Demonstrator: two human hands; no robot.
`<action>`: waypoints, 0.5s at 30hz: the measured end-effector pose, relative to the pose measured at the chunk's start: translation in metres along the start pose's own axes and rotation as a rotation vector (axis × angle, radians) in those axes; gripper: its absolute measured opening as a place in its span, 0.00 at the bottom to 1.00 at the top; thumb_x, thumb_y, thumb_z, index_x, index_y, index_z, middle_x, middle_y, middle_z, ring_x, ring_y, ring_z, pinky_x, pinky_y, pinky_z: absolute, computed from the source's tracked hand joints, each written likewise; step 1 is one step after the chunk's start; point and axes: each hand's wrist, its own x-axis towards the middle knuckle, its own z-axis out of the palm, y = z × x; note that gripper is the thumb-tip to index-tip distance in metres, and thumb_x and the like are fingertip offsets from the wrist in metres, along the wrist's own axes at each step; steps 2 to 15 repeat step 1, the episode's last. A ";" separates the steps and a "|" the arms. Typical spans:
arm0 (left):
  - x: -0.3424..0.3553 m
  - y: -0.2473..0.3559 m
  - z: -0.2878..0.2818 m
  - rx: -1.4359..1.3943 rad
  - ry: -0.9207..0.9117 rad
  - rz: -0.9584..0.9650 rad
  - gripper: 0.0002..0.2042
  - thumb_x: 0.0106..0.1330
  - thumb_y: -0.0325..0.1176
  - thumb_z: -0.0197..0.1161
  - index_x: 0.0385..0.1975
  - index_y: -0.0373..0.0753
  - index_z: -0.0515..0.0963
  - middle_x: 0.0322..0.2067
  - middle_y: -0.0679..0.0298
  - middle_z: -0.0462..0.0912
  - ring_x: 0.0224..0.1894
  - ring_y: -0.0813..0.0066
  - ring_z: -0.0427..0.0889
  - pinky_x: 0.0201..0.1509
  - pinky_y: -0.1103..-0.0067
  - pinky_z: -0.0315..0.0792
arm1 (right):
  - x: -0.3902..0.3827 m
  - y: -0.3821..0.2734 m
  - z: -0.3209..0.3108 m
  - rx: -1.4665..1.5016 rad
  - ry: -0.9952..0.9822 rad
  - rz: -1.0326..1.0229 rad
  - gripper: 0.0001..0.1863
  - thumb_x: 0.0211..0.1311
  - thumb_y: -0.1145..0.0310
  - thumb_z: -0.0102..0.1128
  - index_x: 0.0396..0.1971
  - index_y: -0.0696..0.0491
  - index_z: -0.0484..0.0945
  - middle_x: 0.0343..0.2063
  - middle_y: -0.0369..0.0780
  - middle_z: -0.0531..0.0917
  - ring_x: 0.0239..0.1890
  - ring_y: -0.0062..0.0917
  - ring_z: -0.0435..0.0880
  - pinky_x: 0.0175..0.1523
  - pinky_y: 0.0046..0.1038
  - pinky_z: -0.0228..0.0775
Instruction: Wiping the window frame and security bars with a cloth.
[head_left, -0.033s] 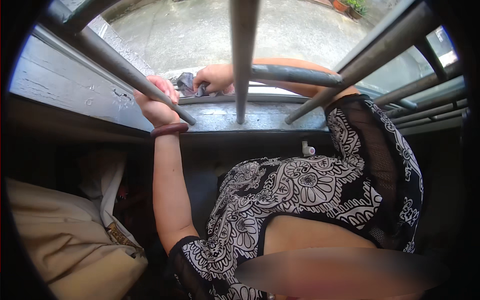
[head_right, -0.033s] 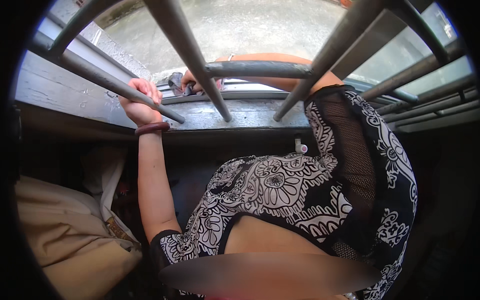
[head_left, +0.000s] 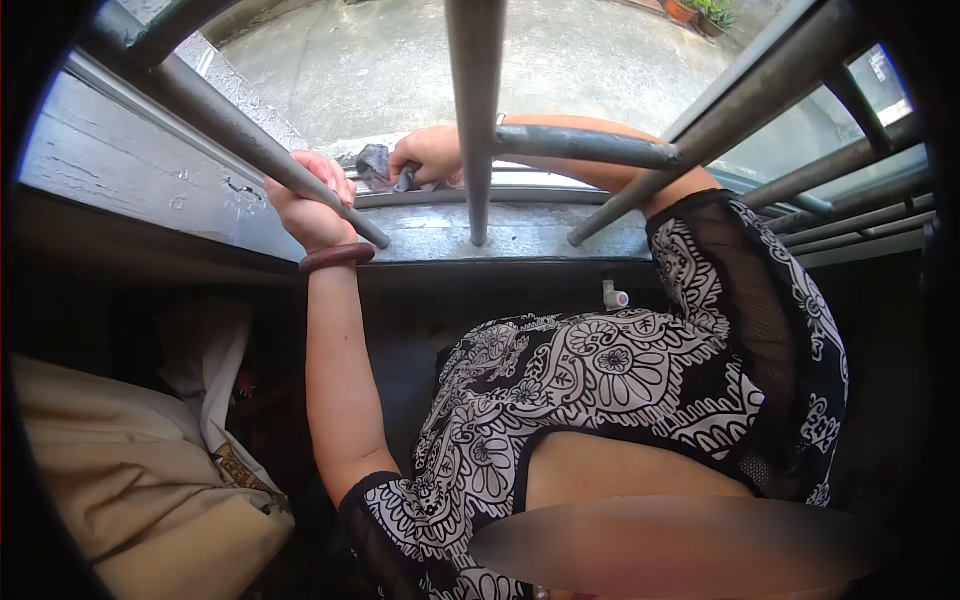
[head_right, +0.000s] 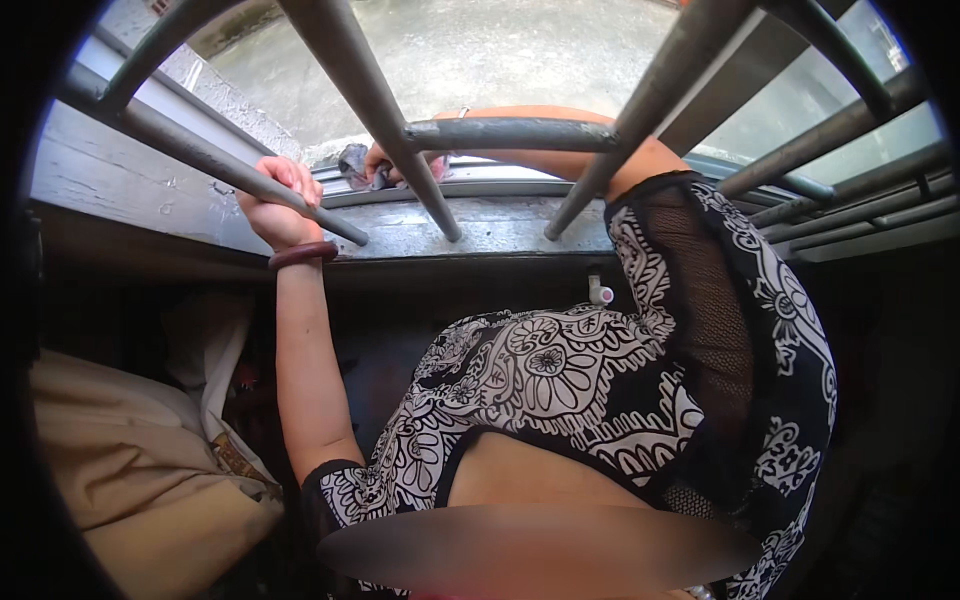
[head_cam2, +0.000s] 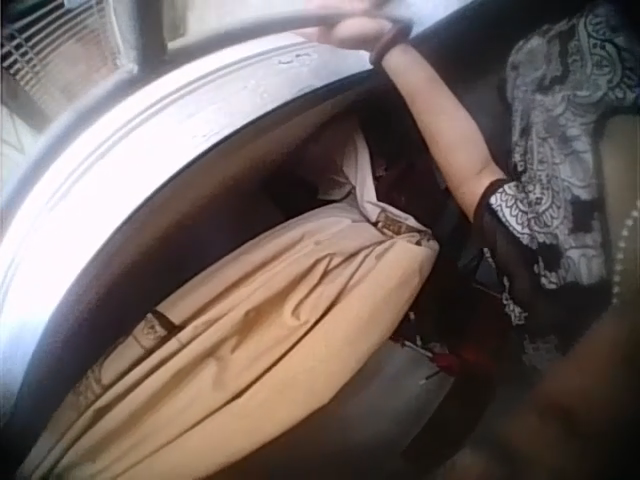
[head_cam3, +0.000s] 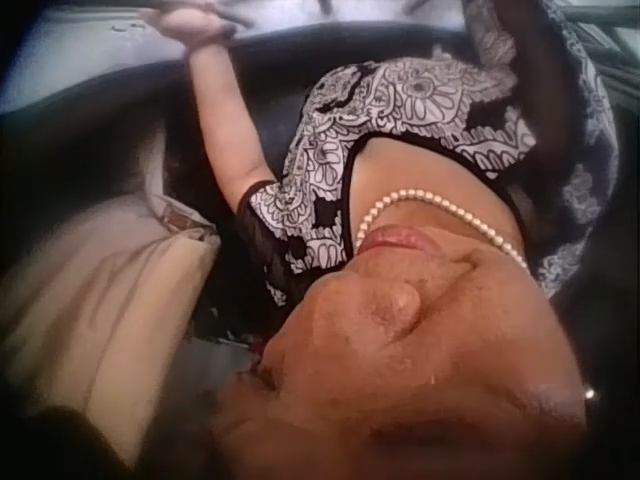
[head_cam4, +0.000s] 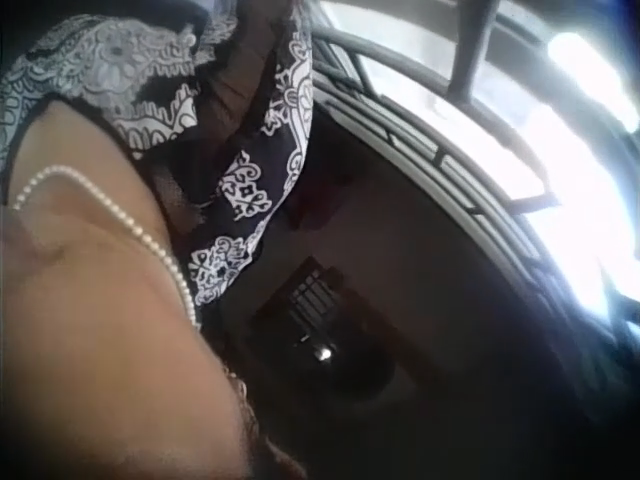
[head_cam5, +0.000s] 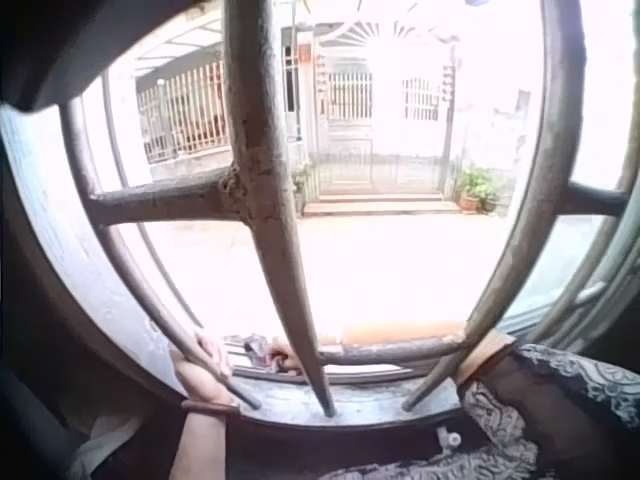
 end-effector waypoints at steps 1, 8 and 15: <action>0.000 -0.004 0.002 0.007 -0.003 -0.009 0.19 0.67 0.45 0.47 0.16 0.41 0.63 0.13 0.67 0.60 0.12 0.76 0.60 0.16 0.80 0.54 | -0.018 0.003 -0.007 0.027 -0.020 -0.015 0.22 0.57 0.67 0.60 0.53 0.51 0.77 0.45 0.45 0.82 0.49 0.35 0.80 0.57 0.39 0.69; 0.000 -0.004 0.002 0.007 -0.003 -0.009 0.19 0.67 0.45 0.47 0.16 0.41 0.63 0.13 0.67 0.60 0.12 0.76 0.60 0.16 0.80 0.54 | -0.018 0.003 -0.007 0.027 -0.020 -0.015 0.22 0.57 0.67 0.60 0.53 0.51 0.77 0.45 0.45 0.82 0.49 0.35 0.80 0.57 0.39 0.69; 0.000 -0.004 0.002 0.007 -0.003 -0.009 0.19 0.67 0.45 0.47 0.16 0.41 0.63 0.13 0.67 0.60 0.12 0.76 0.60 0.16 0.80 0.54 | -0.018 0.003 -0.007 0.027 -0.020 -0.015 0.22 0.57 0.67 0.60 0.53 0.51 0.77 0.45 0.45 0.82 0.49 0.35 0.80 0.57 0.39 0.69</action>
